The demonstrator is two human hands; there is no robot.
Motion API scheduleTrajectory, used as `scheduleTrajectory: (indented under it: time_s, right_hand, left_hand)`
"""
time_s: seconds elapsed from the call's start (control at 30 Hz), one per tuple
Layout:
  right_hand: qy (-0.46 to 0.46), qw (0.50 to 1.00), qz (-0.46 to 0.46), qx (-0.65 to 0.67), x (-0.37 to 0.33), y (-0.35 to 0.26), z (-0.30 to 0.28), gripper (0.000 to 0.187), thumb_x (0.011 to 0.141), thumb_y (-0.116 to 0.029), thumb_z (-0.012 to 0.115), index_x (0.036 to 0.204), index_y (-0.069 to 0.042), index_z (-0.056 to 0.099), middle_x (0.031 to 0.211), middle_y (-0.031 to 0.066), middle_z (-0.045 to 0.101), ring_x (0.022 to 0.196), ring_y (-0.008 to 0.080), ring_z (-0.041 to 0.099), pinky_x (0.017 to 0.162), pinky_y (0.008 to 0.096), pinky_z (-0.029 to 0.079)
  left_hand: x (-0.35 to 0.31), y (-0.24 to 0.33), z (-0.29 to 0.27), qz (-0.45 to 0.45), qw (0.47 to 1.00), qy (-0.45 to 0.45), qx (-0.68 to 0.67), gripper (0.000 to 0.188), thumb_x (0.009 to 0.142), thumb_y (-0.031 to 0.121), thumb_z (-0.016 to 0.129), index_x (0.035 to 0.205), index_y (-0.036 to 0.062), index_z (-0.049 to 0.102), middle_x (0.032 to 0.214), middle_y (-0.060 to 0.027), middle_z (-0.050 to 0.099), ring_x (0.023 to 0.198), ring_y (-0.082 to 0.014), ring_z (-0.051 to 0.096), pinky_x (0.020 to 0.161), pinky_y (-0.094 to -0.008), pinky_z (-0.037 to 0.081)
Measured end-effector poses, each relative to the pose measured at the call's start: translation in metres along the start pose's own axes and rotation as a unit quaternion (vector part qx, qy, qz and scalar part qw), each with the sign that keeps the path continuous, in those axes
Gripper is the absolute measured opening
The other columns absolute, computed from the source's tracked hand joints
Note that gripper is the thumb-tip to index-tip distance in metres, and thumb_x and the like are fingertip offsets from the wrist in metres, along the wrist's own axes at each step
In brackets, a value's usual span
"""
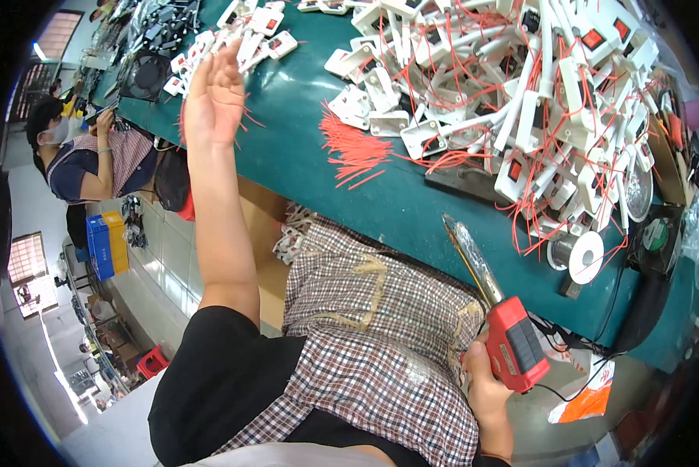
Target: The person solders wires to electrical switch assemblies. They position the wires inside each switch housing by hand and solder the connections using a soldering iron.
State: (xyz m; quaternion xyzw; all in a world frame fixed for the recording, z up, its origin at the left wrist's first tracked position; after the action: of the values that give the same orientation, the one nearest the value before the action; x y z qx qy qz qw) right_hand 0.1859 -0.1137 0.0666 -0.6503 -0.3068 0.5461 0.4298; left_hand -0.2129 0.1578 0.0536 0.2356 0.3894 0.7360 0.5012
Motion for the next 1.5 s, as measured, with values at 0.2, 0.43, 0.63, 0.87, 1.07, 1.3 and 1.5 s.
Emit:
scheduleTrajectory:
  time_s: [0.2, 0.43, 0.63, 0.87, 1.07, 1.3, 1.5]
  right_hand:
    - [0.054, 0.998, -0.022, 0.017, -0.005, 0.011, -0.003, 0.014, 0.091, -0.008, 0.061, 0.099, 0.002, 0.054, 0.061, 0.0018, 0.048, 0.041, 0.0058, 0.034, 0.041, 0.0235, 0.035]
    - [0.070, 0.997, -0.028, 0.029, -0.004, 0.017, -0.002, 0.017, 0.091, -0.011, 0.062, 0.099, 0.002, 0.054, 0.055, 0.0015, 0.046, 0.040, 0.0069, 0.034, 0.042, 0.0255, 0.036]
    - [0.047, 0.998, -0.030, 0.032, -0.005, 0.021, -0.003, 0.017, 0.092, -0.011, 0.061, 0.100, 0.001, 0.054, 0.056, 0.0011, 0.046, 0.041, 0.0064, 0.035, 0.043, 0.0256, 0.037]
    - [0.055, 0.997, -0.023, 0.053, -0.005, 0.023, -0.002, 0.016, 0.091, -0.005, 0.061, 0.103, 0.002, 0.053, 0.062, 0.0022, 0.049, 0.042, 0.0068, 0.037, 0.043, 0.0255, 0.038]
    - [0.051, 0.996, -0.030, 0.065, -0.005, 0.018, 0.000, 0.015, 0.090, -0.003, 0.061, 0.101, 0.002, 0.054, 0.062, 0.0028, 0.050, 0.042, 0.0072, 0.037, 0.043, 0.0254, 0.038]
    - [0.061, 0.996, -0.029, 0.058, -0.007, 0.009, 0.003, 0.013, 0.088, -0.003, 0.063, 0.096, 0.002, 0.054, 0.061, 0.0036, 0.050, 0.042, 0.0077, 0.039, 0.043, 0.0254, 0.037]
    - [0.072, 0.995, -0.037, 0.059, -0.016, 0.013, -0.003, 0.015, 0.088, -0.003, 0.064, 0.098, 0.002, 0.054, 0.063, 0.0038, 0.052, 0.043, 0.0079, 0.040, 0.042, 0.0258, 0.038]
  left_hand:
    - [-0.001, -0.021, -0.001, 0.391, 0.557, 0.092, 0.727, 0.079, 0.067, 0.031, 0.085, 0.134, 0.0118, 0.049, 0.136, -0.0198, 0.043, 0.130, -0.0404, 0.038, 0.106, -0.0546, 0.031]
    - [0.030, -0.013, -0.030, 0.173, 0.440, 0.175, 0.864, 0.096, 0.067, 0.051, 0.082, 0.144, 0.0139, 0.038, 0.143, -0.0273, 0.037, 0.130, -0.0470, 0.038, 0.105, -0.0606, 0.031]
    - [0.066, 0.001, -0.091, 0.217, 0.584, 0.060, 0.780, 0.085, 0.071, 0.049, 0.080, 0.142, 0.0200, 0.042, 0.135, -0.0224, 0.051, 0.122, -0.0389, 0.052, 0.094, -0.0493, 0.046]
    - [0.082, 0.001, -0.060, 0.093, 0.526, 0.177, 0.827, 0.099, 0.061, 0.050, 0.085, 0.144, 0.0238, 0.039, 0.143, -0.0228, 0.040, 0.133, -0.0378, 0.040, 0.108, -0.0538, 0.028]
    - [0.063, -0.001, -0.011, 0.220, 0.502, 0.072, 0.833, 0.084, 0.064, 0.039, 0.085, 0.135, 0.0116, 0.050, 0.139, -0.0220, 0.044, 0.127, -0.0355, 0.045, 0.104, -0.0503, 0.034]
    - [0.027, -0.058, 0.124, 0.211, 0.777, -0.213, 0.554, 0.024, 0.084, 0.030, 0.069, 0.093, 0.0078, 0.070, 0.090, -0.0081, 0.072, 0.082, -0.0215, 0.069, 0.073, -0.0346, 0.053]
    - [0.038, -0.096, 0.200, 0.263, 0.626, -0.214, 0.702, 0.029, 0.080, 0.037, 0.069, 0.090, 0.0102, 0.073, 0.086, -0.0103, 0.072, 0.082, -0.0293, 0.069, 0.072, -0.0405, 0.053]
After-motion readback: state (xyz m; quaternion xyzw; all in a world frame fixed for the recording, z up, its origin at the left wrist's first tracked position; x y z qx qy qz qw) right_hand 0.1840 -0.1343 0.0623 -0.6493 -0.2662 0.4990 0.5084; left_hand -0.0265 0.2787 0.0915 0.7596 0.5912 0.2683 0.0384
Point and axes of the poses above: each hand's wrist, its own x-axis towards the middle knuckle, its own z-axis out of the palm, y = z × x, the point moved 1 cm from there along x, towards the middle knuckle
